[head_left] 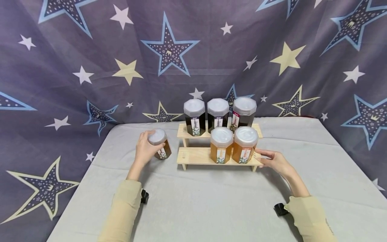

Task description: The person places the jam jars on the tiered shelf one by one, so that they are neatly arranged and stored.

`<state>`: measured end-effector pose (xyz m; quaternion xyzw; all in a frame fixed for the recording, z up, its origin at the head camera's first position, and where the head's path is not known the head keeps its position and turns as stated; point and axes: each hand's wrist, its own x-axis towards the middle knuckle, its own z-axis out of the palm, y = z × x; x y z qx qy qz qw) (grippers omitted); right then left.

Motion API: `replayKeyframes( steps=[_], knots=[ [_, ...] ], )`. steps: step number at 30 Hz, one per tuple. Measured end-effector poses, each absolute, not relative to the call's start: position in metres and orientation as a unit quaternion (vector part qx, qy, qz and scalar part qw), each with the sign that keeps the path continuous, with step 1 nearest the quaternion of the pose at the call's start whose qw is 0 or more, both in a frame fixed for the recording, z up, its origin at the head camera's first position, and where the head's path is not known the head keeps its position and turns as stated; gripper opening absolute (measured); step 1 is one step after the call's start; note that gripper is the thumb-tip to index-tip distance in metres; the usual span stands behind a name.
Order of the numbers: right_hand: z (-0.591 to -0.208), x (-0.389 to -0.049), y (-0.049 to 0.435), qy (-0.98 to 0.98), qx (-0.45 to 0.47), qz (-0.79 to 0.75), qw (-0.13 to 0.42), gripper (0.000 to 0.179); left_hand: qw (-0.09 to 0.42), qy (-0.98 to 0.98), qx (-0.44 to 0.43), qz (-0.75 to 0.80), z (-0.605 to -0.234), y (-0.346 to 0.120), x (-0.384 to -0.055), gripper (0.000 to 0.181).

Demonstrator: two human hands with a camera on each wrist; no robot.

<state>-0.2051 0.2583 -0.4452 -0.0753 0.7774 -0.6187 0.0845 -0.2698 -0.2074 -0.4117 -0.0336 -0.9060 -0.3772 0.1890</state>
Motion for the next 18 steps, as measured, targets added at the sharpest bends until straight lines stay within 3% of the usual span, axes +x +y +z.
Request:
replayKeyframes(
  steps=[18],
  knots=[
    [-0.445, -0.206, 0.257, 0.777, -0.077, -0.619, 0.080, 0.046, 0.229, -0.900, -0.059, -0.366, -0.394, -0.197, -0.249, 0.060]
  ],
)
